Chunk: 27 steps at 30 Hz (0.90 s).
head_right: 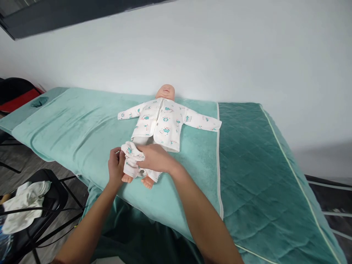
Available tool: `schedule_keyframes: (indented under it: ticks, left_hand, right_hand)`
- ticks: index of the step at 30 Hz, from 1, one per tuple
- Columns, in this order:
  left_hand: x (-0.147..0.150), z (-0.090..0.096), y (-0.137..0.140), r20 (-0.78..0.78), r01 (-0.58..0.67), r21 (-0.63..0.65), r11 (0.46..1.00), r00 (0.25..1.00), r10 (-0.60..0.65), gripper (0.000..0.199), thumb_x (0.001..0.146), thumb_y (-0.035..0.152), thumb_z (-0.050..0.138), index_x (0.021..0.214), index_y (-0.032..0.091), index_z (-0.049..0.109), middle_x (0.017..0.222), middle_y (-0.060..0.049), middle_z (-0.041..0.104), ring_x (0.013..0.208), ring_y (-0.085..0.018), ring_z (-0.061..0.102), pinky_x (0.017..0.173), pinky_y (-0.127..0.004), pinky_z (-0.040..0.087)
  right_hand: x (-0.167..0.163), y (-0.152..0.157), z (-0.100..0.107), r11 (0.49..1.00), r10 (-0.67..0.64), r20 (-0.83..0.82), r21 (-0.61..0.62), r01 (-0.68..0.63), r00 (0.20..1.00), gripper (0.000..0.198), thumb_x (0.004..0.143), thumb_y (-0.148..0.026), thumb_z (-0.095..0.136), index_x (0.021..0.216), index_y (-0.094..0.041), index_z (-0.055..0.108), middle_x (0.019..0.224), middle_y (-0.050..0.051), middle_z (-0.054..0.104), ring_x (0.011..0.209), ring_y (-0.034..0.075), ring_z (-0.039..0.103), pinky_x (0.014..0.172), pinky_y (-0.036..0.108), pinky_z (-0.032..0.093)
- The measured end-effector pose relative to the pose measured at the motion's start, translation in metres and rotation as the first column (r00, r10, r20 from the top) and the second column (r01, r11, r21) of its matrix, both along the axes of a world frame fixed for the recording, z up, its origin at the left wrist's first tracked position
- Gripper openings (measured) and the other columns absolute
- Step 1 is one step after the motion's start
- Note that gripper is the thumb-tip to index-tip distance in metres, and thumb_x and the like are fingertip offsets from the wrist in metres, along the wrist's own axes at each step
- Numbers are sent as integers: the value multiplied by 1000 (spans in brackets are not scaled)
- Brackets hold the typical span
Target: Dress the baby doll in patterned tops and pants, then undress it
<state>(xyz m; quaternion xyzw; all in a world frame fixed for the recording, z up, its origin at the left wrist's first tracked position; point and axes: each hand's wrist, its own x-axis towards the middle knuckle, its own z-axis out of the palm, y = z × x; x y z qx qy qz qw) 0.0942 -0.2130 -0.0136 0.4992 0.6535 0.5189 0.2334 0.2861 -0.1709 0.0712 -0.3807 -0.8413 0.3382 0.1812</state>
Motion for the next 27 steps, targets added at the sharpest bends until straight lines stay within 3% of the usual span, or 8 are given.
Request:
schedule_keyframes:
  ticks: [5, 9, 13, 18, 22, 23, 25, 27]
  left_hand:
    - [5, 8, 5, -6, -52, 17, 998, 999, 52, 26, 97, 45, 48, 105, 20, 55, 70, 2, 65, 57, -12, 55, 54, -23, 36]
    - [8, 10, 6, -10, -93, 59, 994, 996, 93, 28, 97, 47, 48, 104, 20, 55, 62, 5, 58, 53, -11, 49, 52, -23, 34]
    - [7, 8, 3, -25, -83, 41, 996, 996, 84, 28, 96, 46, 51, 104, 20, 57, 67, 3, 63, 56, -11, 53, 54, -23, 37]
    - [0, 12, 11, 272, -25, 11, 1000, 962, 21, 26, 89, 45, 61, 95, 20, 60, 71, 3, 61, 59, -10, 54, 56, -22, 42]
    - [-8, 22, 34, 473, 5, 91, 996, 880, -47, 24, 84, 41, 68, 90, 19, 61, 74, 4, 56, 61, -8, 51, 60, -21, 44]
    - [-10, 27, 42, 491, 28, 92, 995, 868, -70, 24, 83, 40, 69, 91, 19, 62, 77, 3, 58, 64, -8, 53, 62, -21, 45]
    - [-9, 37, 56, 462, 126, 74, 989, 875, -146, 25, 82, 40, 70, 94, 18, 64, 85, -1, 62, 70, -10, 57, 67, -24, 48]
    - [-5, 51, 68, 315, 291, 61, 955, 902, -295, 27, 83, 39, 69, 102, 19, 66, 101, -6, 66, 83, -15, 62, 76, -29, 51]
  right_hand:
    - [0, 2, 1, 998, -39, -73, -49, 36, 997, 20, 82, -31, 64, 101, -27, 69, 89, -2, 74, 76, 17, 63, 64, 25, 37]
    - [0, 4, -2, 992, -121, -126, -56, 115, 985, 13, 77, -23, 63, 90, -23, 66, 81, -3, 70, 73, 15, 59, 63, 25, 37]
    - [0, 5, -5, 984, -168, -177, -84, 155, 970, 11, 78, -22, 62, 89, -23, 64, 81, -3, 69, 76, 17, 61, 65, 25, 39]
    - [5, 1, -2, 989, -85, -166, -132, 64, 982, 31, 85, -39, 67, 113, -25, 66, 99, 1, 72, 88, 21, 64, 76, 30, 46]
    - [30, 0, 5, 981, -15, -392, -185, -62, 920, 25, 91, -42, 63, 106, -23, 67, 104, 3, 72, 95, 20, 66, 83, 33, 49]
    - [38, 1, 7, 982, -55, -468, -186, -37, 882, 22, 93, -42, 60, 101, -23, 66, 100, 4, 72, 93, 20, 66, 83, 33, 50]
    - [50, 4, 7, 977, -210, -582, -154, 147, 786, 21, 96, -42, 55, 96, -23, 63, 92, 3, 69, 88, 19, 66, 82, 34, 51]
    - [53, 7, 2, 911, -355, -597, -47, 410, 719, 17, 95, -41, 56, 96, -24, 58, 91, 3, 65, 86, 20, 63, 83, 36, 51]
